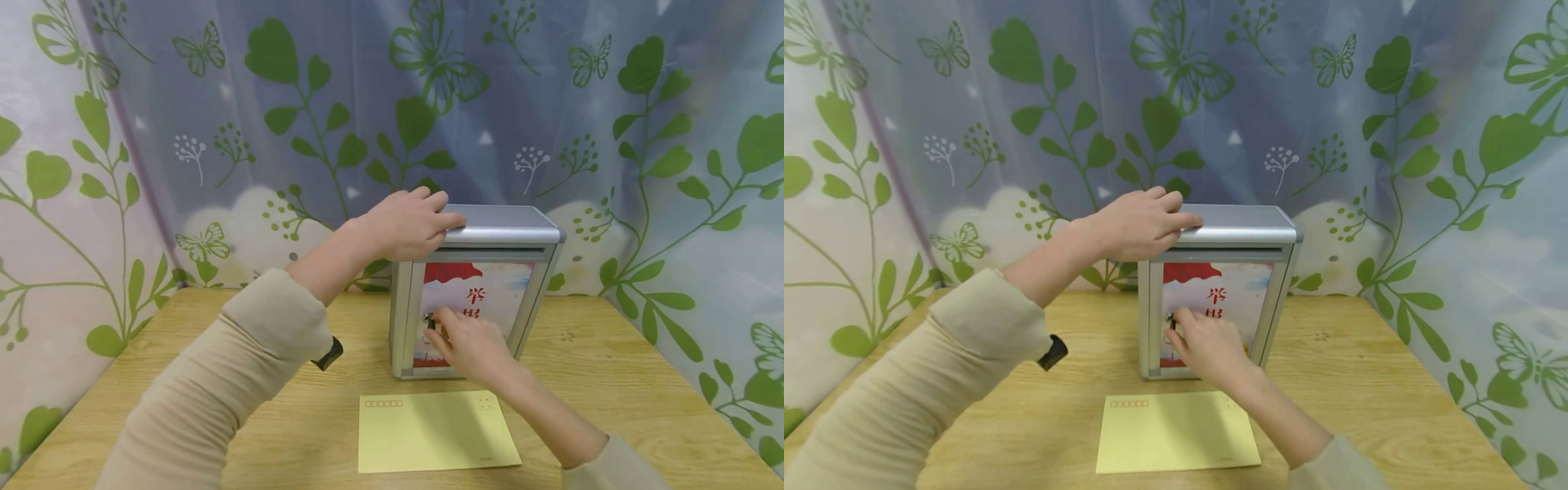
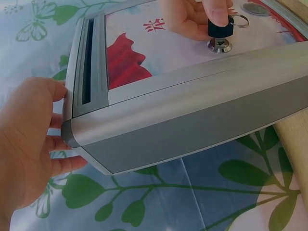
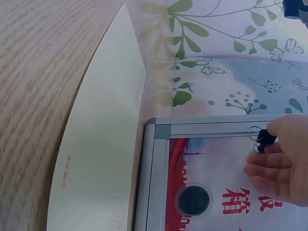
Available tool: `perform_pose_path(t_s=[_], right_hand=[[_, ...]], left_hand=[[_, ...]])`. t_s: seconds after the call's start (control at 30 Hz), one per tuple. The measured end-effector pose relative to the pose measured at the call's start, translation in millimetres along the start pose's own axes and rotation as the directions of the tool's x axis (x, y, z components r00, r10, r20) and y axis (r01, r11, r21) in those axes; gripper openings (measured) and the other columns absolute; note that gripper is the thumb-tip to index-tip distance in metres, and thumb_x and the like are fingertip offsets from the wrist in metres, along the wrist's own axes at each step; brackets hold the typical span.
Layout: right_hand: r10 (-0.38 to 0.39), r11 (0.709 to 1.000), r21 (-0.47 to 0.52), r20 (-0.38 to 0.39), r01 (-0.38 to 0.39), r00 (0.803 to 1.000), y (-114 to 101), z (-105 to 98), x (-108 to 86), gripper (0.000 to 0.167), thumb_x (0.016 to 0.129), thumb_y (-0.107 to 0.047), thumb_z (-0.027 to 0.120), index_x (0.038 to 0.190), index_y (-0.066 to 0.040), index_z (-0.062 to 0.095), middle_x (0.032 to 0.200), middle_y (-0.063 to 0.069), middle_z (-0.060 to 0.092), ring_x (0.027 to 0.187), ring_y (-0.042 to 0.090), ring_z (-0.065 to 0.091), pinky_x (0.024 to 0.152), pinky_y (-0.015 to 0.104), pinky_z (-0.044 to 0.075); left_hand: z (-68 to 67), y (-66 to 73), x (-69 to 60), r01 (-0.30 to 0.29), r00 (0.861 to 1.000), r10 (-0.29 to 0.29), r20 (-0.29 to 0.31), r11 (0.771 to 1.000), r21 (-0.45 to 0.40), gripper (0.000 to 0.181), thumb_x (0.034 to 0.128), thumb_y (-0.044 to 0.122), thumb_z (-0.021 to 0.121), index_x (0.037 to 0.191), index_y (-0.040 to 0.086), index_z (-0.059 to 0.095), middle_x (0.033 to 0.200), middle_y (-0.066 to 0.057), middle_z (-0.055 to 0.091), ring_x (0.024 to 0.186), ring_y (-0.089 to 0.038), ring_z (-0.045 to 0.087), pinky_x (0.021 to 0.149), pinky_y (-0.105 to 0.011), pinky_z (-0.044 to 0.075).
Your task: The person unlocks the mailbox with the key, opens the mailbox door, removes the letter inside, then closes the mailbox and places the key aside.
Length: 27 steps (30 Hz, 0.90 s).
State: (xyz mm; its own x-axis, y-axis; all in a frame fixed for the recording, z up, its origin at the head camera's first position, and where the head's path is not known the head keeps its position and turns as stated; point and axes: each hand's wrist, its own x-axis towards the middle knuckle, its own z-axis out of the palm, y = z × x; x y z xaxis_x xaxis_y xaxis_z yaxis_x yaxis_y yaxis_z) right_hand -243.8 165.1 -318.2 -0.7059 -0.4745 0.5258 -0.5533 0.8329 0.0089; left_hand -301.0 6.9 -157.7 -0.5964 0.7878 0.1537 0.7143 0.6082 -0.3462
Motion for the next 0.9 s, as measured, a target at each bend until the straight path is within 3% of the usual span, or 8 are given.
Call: perform_pose_path(t_s=[0.23, 0.5, 0.7, 0.9], right_hand=[[-0.03, 0.999, -0.023, -0.08, 0.028, 0.996, -5, 2, 0.4, 0.023, 0.082, -0.016, 0.071, 0.078, -0.004, 0.052, 0.055, -0.005, 0.042, 0.04, 0.007, 0.036, 0.037, 0.021, 0.028], [-0.076, 0.996, -0.057, -0.232, 0.064, 0.97, -16, 6, 0.1, 0.032, 0.075, -0.005, 0.074, 0.062, -0.007, 0.045, 0.047, -0.004, 0.036, 0.034, 0.007, 0.03, 0.034, 0.02, 0.023], [-0.078, 0.997, -0.037, -0.273, 0.07, 0.959, -19, 8, 1.3, 0.03, 0.073, 0.002, 0.072, 0.062, -0.004, 0.044, 0.047, -0.001, 0.035, 0.035, 0.008, 0.032, 0.035, 0.022, 0.026], [-0.12, 0.989, -0.111, -0.254, 0.094, 0.96, -20, 10, 2.0, 0.026, 0.072, 0.001, 0.072, 0.065, -0.001, 0.047, 0.048, 0.002, 0.04, 0.036, 0.011, 0.037, 0.034, 0.026, 0.031]], left_hand=[[-0.8, -0.5, -0.1, -0.009, 1.0, 0.009, -0.008, 1.0, -0.004, 0.043, 0.1006, 0.026, 0.025, 0.14, 0.027, 0.042, 0.113, -0.003, 0.045, 0.091, -0.02, 0.039, 0.076, -0.031, 0.038], [0.9, -1.3, -0.9, -0.006, 1.0, 0.006, -0.015, 1.0, -0.002, 0.043, 0.1004, 0.026, 0.025, 0.14, 0.028, 0.042, 0.113, -0.003, 0.045, 0.091, -0.02, 0.039, 0.074, -0.031, 0.038], [1.9, -0.7, -1.3, -0.006, 1.0, 0.006, -0.029, 1.0, 0.002, 0.043, 0.1005, 0.026, 0.025, 0.14, 0.028, 0.043, 0.111, -0.003, 0.045, 0.089, -0.02, 0.039, 0.071, -0.03, 0.037], [2.0, -0.9, -1.7, 0.001, 1.0, -0.001, -0.028, 1.0, -0.001, 0.042, 0.1004, 0.027, 0.026, 0.139, 0.029, 0.043, 0.11, -0.002, 0.044, 0.089, -0.019, 0.038, 0.071, -0.031, 0.037]])
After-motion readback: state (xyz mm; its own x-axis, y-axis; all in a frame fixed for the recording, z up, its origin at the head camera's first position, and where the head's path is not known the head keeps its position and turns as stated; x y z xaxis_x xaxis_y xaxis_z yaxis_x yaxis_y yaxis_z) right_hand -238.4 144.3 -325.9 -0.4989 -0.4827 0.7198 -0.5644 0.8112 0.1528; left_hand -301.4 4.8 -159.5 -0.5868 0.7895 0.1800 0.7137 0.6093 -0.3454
